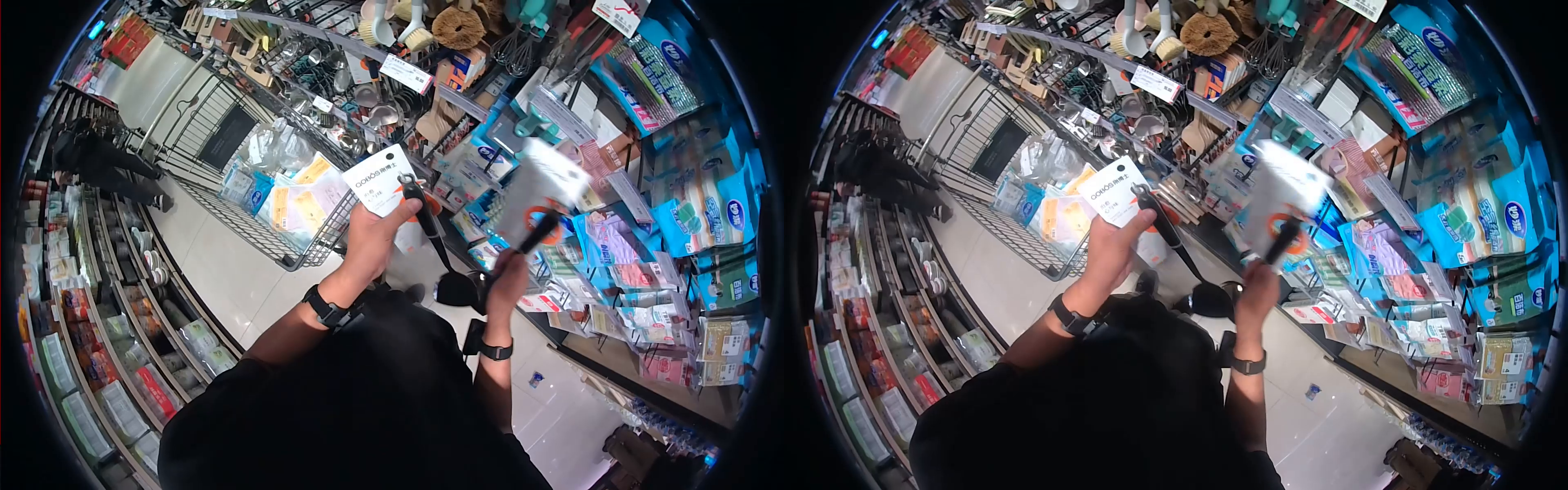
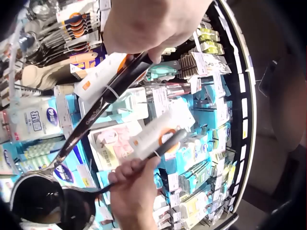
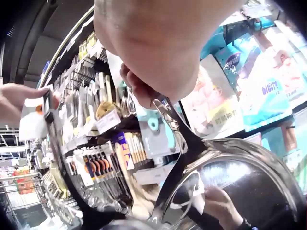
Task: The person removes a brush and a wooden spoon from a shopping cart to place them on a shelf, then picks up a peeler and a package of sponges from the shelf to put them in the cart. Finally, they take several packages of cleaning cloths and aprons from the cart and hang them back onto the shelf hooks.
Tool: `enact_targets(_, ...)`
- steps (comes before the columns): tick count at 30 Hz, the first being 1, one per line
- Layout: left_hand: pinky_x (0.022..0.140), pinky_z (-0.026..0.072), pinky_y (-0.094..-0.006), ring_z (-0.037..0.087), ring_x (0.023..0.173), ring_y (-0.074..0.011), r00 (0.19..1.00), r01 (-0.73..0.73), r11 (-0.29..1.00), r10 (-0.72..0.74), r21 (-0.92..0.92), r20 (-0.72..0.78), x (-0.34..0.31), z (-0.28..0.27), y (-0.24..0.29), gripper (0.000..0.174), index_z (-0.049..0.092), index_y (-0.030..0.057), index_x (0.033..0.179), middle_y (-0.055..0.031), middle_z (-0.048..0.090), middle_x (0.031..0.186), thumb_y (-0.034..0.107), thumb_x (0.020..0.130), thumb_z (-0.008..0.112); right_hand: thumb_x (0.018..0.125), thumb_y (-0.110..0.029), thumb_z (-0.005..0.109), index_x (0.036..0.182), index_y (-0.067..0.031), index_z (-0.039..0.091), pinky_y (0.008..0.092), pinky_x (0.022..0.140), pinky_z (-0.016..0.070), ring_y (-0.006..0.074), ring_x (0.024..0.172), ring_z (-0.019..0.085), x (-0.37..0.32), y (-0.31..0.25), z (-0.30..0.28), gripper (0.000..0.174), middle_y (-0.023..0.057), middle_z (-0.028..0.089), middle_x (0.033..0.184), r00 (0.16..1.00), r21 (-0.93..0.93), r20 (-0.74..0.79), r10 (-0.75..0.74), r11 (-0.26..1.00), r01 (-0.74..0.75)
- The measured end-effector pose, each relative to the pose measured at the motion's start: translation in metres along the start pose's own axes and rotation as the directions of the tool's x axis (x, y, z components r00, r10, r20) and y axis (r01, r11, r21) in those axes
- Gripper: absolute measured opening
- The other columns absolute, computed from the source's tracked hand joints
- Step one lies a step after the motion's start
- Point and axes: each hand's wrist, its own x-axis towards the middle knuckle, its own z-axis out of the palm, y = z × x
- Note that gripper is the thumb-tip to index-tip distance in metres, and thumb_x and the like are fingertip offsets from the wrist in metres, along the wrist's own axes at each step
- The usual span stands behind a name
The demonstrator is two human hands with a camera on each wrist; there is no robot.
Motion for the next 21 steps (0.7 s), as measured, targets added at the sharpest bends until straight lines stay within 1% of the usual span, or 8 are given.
enact_targets(1, 0.081, 0.0515, -0.0279, 0.067, 0.089, -0.0147, 1.000, -0.022, 1.000, 0.022, 0.011, -0.012, 0.003, -0.002, 0.003, 0.020, 0.065, -0.0017, 0.109, -0.0081, 0.070, 0.102, 0.001, 0.090, 0.065, 0.105, -0.046, 0.031, 0.068, -0.0102, 0.042, 0.0272, 0.052, 0.0235, 0.0086, 0.056, 0.032, 0.005, -0.019, -0.006, 0.053, -0.0040, 0.035, 0.061, 1.000, 0.031, -0.029, -0.006, 1.000, 0.007)
enact_targets(6, 0.081, 0.0506, -0.0271, 0.065, 0.091, -0.0129, 0.998, 0.028, 0.991, -0.021, 0.129, -0.058, 0.006, -0.013, -0.003, 0.020, 0.066, -0.0019, 0.108, -0.0070, 0.070, 0.103, 0.002, 0.089, 0.066, 0.104, -0.049, 0.035, 0.073, -0.0079, 0.049, 0.0282, 0.057, 0.0328, 0.0109, 0.060, 0.044, -0.001, -0.010, -0.017, 0.053, 0.0010, 0.048, 0.065, 0.923, 0.153, 0.337, 0.187, 0.956, -0.250)
enact_targets(8, 0.083, 0.0503, -0.0270, 0.064, 0.093, -0.0119, 0.996, 0.053, 0.904, -0.015, 0.424, -0.092, 0.000, -0.005, -0.005, 0.021, 0.066, -0.0009, 0.110, -0.0058, 0.070, 0.104, 0.001, 0.089, 0.066, 0.101, -0.046, 0.040, 0.091, -0.0039, 0.058, 0.0247, 0.062, 0.0331, 0.0097, 0.065, 0.044, -0.014, 0.007, -0.008, 0.047, -0.0008, 0.051, 0.070, 0.883, 0.083, 0.420, 0.209, 0.960, -0.267)
enact_targets(11, 0.085, 0.0512, -0.0292, 0.063, 0.098, -0.0131, 0.997, 0.040, 0.965, -0.055, 0.258, 0.051, -0.011, -0.010, -0.028, 0.027, 0.062, -0.0010, 0.118, -0.0058, 0.068, 0.108, -0.001, 0.092, 0.059, 0.101, -0.049, 0.042, 0.118, -0.0014, 0.051, 0.0241, 0.062, 0.0331, 0.0088, 0.067, 0.044, -0.020, -0.015, 0.006, 0.052, -0.0020, 0.047, 0.070, 0.814, 0.099, 0.554, 0.174, 0.957, -0.272)
enact_targets(15, 0.084, 0.0523, -0.0309, 0.064, 0.099, -0.0154, 0.970, 0.202, 0.975, -0.212, 0.092, 0.121, -0.015, -0.016, -0.038, 0.027, 0.059, -0.0026, 0.121, -0.0082, 0.067, 0.110, 0.000, 0.095, 0.055, 0.102, -0.047, 0.041, 0.120, 0.0005, 0.051, 0.0248, 0.064, 0.0362, 0.0095, 0.067, 0.045, -0.028, -0.018, 0.014, 0.052, -0.0003, 0.048, 0.071, 0.833, 0.039, 0.519, 0.192, 0.968, -0.247)
enact_targets(18, 0.084, 0.0520, -0.0305, 0.064, 0.098, -0.0154, 0.978, 0.183, 0.982, -0.186, 0.040, 0.097, -0.016, -0.010, -0.038, 0.027, 0.057, -0.0024, 0.122, -0.0091, 0.066, 0.113, 0.003, 0.096, 0.055, 0.104, -0.043, 0.039, 0.112, -0.0005, 0.054, 0.0248, 0.064, 0.0367, 0.0099, 0.068, 0.045, -0.037, -0.002, 0.019, 0.046, -0.0001, 0.048, 0.069, 0.847, 0.007, 0.480, 0.230, 0.964, -0.266)
enact_targets(19, 0.084, 0.0520, -0.0305, 0.064, 0.098, -0.0154, 0.978, 0.182, 0.982, -0.185, 0.039, 0.097, -0.016, -0.010, -0.037, 0.027, 0.057, -0.0024, 0.122, -0.0091, 0.066, 0.113, 0.003, 0.096, 0.055, 0.106, -0.039, 0.036, 0.095, -0.0018, 0.056, 0.0258, 0.065, 0.0389, 0.0108, 0.068, 0.050, -0.038, 0.000, 0.018, 0.043, 0.0018, 0.052, 0.069, 0.833, 0.000, 0.497, 0.243, 0.960, -0.279)
enact_targets(21, 0.085, 0.0514, -0.0303, 0.064, 0.099, -0.0157, 0.957, 0.233, 0.968, -0.246, 0.098, 0.154, -0.018, -0.013, -0.033, 0.027, 0.057, -0.0017, 0.123, -0.0094, 0.066, 0.114, 0.008, 0.099, 0.053, 0.106, -0.039, 0.034, 0.087, -0.0041, 0.053, 0.0254, 0.062, 0.0382, 0.0112, 0.063, 0.049, -0.040, 0.003, 0.022, 0.044, 0.0033, 0.053, 0.069, 0.822, 0.070, 0.519, 0.234, 0.947, -0.314)
